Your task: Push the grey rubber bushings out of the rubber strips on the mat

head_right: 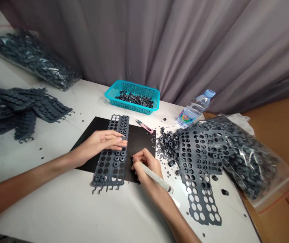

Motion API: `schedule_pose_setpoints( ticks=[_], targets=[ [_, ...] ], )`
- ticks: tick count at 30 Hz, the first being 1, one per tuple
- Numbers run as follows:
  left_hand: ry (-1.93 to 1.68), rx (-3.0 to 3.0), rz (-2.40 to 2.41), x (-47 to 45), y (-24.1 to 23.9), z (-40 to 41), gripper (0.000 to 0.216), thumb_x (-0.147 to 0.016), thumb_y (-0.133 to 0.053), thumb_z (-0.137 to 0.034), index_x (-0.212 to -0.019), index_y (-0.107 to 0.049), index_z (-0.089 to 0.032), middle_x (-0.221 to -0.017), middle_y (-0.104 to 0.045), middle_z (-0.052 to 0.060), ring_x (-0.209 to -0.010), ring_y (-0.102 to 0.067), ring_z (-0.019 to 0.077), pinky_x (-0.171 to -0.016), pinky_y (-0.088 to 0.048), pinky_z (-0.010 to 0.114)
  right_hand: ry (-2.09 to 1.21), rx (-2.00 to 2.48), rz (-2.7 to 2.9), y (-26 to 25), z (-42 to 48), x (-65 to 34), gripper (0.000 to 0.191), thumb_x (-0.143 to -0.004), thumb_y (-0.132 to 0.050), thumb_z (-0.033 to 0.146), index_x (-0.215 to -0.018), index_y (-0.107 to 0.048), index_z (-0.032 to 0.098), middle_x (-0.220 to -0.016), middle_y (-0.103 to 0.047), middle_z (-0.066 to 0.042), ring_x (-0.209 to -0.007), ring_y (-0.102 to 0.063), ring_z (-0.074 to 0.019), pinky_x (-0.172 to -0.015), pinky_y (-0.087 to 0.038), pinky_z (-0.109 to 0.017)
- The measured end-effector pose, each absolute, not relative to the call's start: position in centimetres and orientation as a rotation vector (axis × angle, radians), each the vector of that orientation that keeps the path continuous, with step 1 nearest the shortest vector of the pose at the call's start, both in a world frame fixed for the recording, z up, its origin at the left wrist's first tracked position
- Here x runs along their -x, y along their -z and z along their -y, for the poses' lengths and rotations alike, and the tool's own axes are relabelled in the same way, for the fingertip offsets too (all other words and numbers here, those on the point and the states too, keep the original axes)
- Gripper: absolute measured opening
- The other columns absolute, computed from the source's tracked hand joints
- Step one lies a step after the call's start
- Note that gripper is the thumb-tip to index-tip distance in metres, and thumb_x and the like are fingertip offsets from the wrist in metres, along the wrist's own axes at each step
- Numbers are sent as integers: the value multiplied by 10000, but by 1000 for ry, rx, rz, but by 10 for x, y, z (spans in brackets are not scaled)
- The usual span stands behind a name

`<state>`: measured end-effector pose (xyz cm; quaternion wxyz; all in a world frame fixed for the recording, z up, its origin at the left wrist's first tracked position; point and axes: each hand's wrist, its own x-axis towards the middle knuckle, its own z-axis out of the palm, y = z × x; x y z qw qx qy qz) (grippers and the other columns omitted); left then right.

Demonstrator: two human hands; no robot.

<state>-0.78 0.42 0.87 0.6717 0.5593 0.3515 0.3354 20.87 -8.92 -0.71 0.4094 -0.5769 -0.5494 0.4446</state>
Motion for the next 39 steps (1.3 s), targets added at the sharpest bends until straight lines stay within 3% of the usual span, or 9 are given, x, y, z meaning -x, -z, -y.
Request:
schedule_pose_setpoints(
  ticks=[4, 7, 11, 19, 23, 27, 34, 39],
  targets=[
    [-1064, -1716, -858, -30, -31, -78, 217, -979, -655, -316, -1100, -663, -136, -1051, -789, 138, -948, -776, 236, -855, -630, 383, -1078, 1449, 1441, 10, 89, -215, 190, -1009, -559, 378, -911, -580, 217, -727, -652, 8, -578, -559, -129, -496, -394, -225],
    [-1209, -1837, -957, -58, -49, -126, 139, -970, -644, -240, -1090, -678, -178, -1130, -747, 103, -1022, -719, 216, -941, -571, 386, -952, 1471, 1493, 9, 90, -219, 213, -1022, -553, 409, -947, -600, 216, -744, -658, 1, -630, -581, -144, -557, -415, -240],
    [-1259, -1967, -1058, -65, -54, -147, 212, -936, -628, -133, -1119, -701, -211, -1213, -676, 79, -1053, -651, 208, -1005, -498, 393, -882, 1468, 1535, 4, 91, -222, 244, -1020, -549, 436, -956, -608, 209, -729, -646, -3, -630, -574, -158, -575, -405, -254],
    [-879, -2146, -855, 2, -25, -39, 138, -972, -642, -319, -974, -713, -201, -973, -694, 28, -858, -635, 172, -833, -504, 312, -975, 1429, 1520, -2, 91, -212, 270, -1021, -560, 413, -851, -583, 203, -690, -564, 20, -589, -468, -129, -529, -334, -241],
    [-525, -2247, -751, 26, -20, 13, 141, -996, -624, -322, -1077, -679, -221, -1075, -670, 37, -1027, -639, 204, -954, -476, 351, -1198, 1356, 1458, 1, 95, -202, 175, -999, -598, 368, -970, -618, 197, -761, -615, 9, -600, -520, -124, -536, -402, -228],
    [-423, -2314, -737, 32, -28, 22, 122, -982, -637, -291, -1080, -668, -226, -1150, -633, 44, -1115, -618, 221, -1013, -442, 354, -1344, 1332, 1400, 4, 100, -193, 167, -1002, -601, 360, -981, -631, 197, -789, -646, 0, -612, -575, -129, -550, -454, -232],
    [-276, -2227, -694, 37, -36, 16, 123, -973, -601, -205, -1080, -656, -229, -1062, -644, 8, -963, -646, 181, -871, -471, 300, -1341, 1367, 1477, 2, 104, -193, 110, -971, -607, 266, -881, -615, 202, -737, -630, 23, -601, -583, -125, -551, -431, -232],
    [-285, -2156, -670, 40, -33, 14, 144, -952, -642, -211, -1094, -655, -230, -1060, -675, 12, -976, -652, 188, -843, -477, 285, -1318, 1403, 1511, 3, 105, -194, 118, -964, -604, 264, -862, -620, 205, -722, -640, 23, -600, -570, -128, -552, -415, -236]
  ],
)
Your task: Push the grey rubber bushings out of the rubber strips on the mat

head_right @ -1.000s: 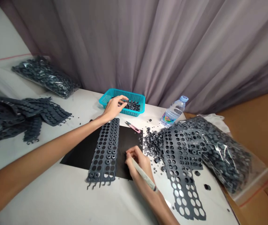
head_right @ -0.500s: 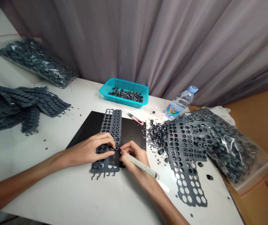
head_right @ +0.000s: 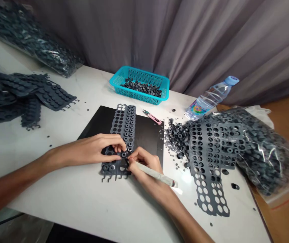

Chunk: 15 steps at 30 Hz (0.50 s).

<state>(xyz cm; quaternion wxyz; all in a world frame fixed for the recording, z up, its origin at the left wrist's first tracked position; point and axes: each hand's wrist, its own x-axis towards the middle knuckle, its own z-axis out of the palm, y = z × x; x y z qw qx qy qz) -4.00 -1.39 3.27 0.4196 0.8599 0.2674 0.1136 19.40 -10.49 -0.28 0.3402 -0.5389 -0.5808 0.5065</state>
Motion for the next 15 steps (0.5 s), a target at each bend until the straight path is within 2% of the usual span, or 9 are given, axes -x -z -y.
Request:
schedule_pose_setpoints(
  ticks=[6, 15],
  targets=[
    [-259, -2132, -628, 40, -29, 13, 105, -997, -615, -261, -1076, -679, -235, -1088, -681, 20, -1026, -644, 200, -895, -463, 298, -1285, 1428, 1516, 5, 106, -192, 107, -979, -576, 257, -884, -602, 215, -728, -640, 27, -590, -570, -124, -553, -412, -232],
    [-237, -2209, -658, 38, -32, 18, 124, -1014, -586, -228, -1105, -669, -242, -1093, -672, 9, -1039, -638, 195, -910, -444, 291, -1173, 1476, 1607, 0, 105, -190, 169, -974, -582, 292, -827, -602, 211, -647, -583, 41, -542, -521, -114, -518, -366, -231]
  ],
)
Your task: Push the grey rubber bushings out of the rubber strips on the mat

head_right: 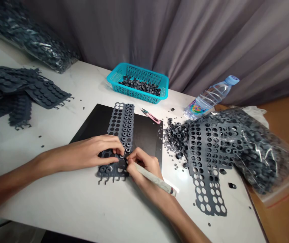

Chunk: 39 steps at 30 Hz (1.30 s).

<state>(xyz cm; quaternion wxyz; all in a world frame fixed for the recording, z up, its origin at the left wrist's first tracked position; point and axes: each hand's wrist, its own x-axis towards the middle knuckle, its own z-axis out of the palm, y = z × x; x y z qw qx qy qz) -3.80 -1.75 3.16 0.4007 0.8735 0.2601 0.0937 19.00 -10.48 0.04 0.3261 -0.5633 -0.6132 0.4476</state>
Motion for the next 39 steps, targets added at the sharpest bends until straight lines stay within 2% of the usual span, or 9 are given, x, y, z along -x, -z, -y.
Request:
schedule_pose_setpoints(
  ticks=[4, 11, 20, 24, 28, 31, 34, 37, 39],
  targets=[
    [-267, -2228, -667, 37, -29, 18, 159, -1019, -577, -249, -1133, -687, -263, -1094, -675, 9, -1016, -647, 199, -897, -450, 295, -1147, 1486, 1605, -4, 104, -188, 181, -950, -612, 298, -790, -601, 212, -594, -555, 47, -518, -495, -115, -506, -360, -230],
    [-256, -2229, -656, 38, -24, 16, 191, -1024, -561, -240, -1164, -685, -275, -1112, -674, 10, -1019, -650, 201, -896, -451, 294, -1163, 1479, 1585, -3, 106, -191, 146, -952, -615, 297, -834, -629, 213, -695, -647, 13, -572, -567, -133, -534, -413, -230],
    [-225, -2293, -670, 36, -28, 16, 153, -1031, -571, -250, -1144, -674, -263, -1108, -670, -1, -1016, -650, 186, -879, -450, 289, -1122, 1508, 1603, -1, 105, -188, 137, -935, -612, 262, -806, -613, 215, -664, -618, 24, -553, -539, -124, -528, -391, -230],
    [-261, -2515, -655, 34, -20, 19, 156, -1019, -601, -303, -1133, -676, -228, -1092, -677, 33, -1002, -649, 224, -924, -446, 353, -1116, 1507, 1625, -2, 105, -188, 128, -929, -600, 239, -804, -602, 214, -651, -583, 36, -560, -509, -119, -537, -371, -231],
    [-355, -2622, -585, 30, -15, 28, 252, -1079, -455, -260, -1063, -698, -191, -1080, -710, 83, -1025, -659, 261, -981, -444, 418, -1076, 1483, 1671, -2, 107, -186, 141, -936, -582, 213, -795, -575, 208, -653, -530, 50, -575, -439, -105, -546, -338, -228],
    [-657, -2381, -637, 31, -28, 31, 209, -1067, -500, -247, -1036, -699, -189, -1049, -726, 70, -978, -676, 217, -954, -492, 364, -1049, 1465, 1707, 0, 108, -185, 178, -939, -595, 215, -770, -539, 204, -635, -454, 65, -568, -366, -94, -533, -298, -228],
    [-1001, -1874, -849, 36, -45, 24, 130, -1029, -609, -290, -1006, -678, -183, -942, -710, 38, -867, -679, 165, -838, -540, 288, -1140, 1469, 1644, 2, 107, -187, 167, -944, -606, 221, -787, -553, 200, -661, -502, 57, -585, -417, -93, -528, -319, -213],
    [-879, -1483, -818, 38, -43, 12, 200, -988, -685, -369, -986, -679, -169, -872, -707, 29, -812, -687, 150, -748, -559, 248, -1328, 1415, 1451, 2, 105, -189, 125, -967, -605, 275, -863, -601, 203, -687, -610, 34, -566, -517, -106, -494, -393, -200],
    [-709, -1334, -775, 36, -32, 8, 246, -968, -713, -402, -1015, -691, -162, -899, -730, 42, -841, -707, 153, -760, -569, 241, -1362, 1369, 1311, 1, 102, -191, 156, -978, -617, 337, -899, -612, 203, -660, -633, 29, -506, -528, -110, -441, -418, -199]
  ],
)
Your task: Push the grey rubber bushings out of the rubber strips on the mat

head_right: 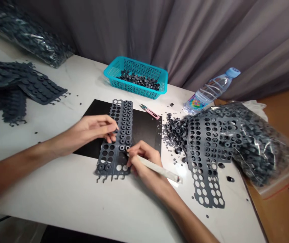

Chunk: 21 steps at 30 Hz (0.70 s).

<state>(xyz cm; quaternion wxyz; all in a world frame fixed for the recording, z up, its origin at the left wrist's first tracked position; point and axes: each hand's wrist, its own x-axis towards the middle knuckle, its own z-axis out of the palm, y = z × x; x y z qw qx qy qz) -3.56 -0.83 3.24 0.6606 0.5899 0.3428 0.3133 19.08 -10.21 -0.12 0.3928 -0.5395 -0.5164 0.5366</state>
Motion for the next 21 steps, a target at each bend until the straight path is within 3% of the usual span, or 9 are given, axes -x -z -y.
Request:
schedule_pose_setpoints(
  ticks=[11, 21],
  targets=[
    [-492, -1106, -742, 27, -16, 15, 341, -967, -702, -474, -1069, -687, -149, -1101, -793, 144, -1059, -765, 262, -960, -591, 367, -1100, 1419, 1277, 2, 94, -199, 219, -977, -646, 394, -886, -615, 197, -633, -653, 14, -455, -543, -108, -397, -439, -196],
    [-444, -1028, -676, 25, -21, 20, 359, -989, -686, -434, -1212, -690, -153, -1216, -770, 145, -1188, -722, 274, -1117, -517, 399, -1037, 1455, 1418, 6, 97, -203, 219, -1013, -604, 395, -911, -635, 203, -684, -677, 3, -537, -582, -115, -484, -443, -208]
  ],
)
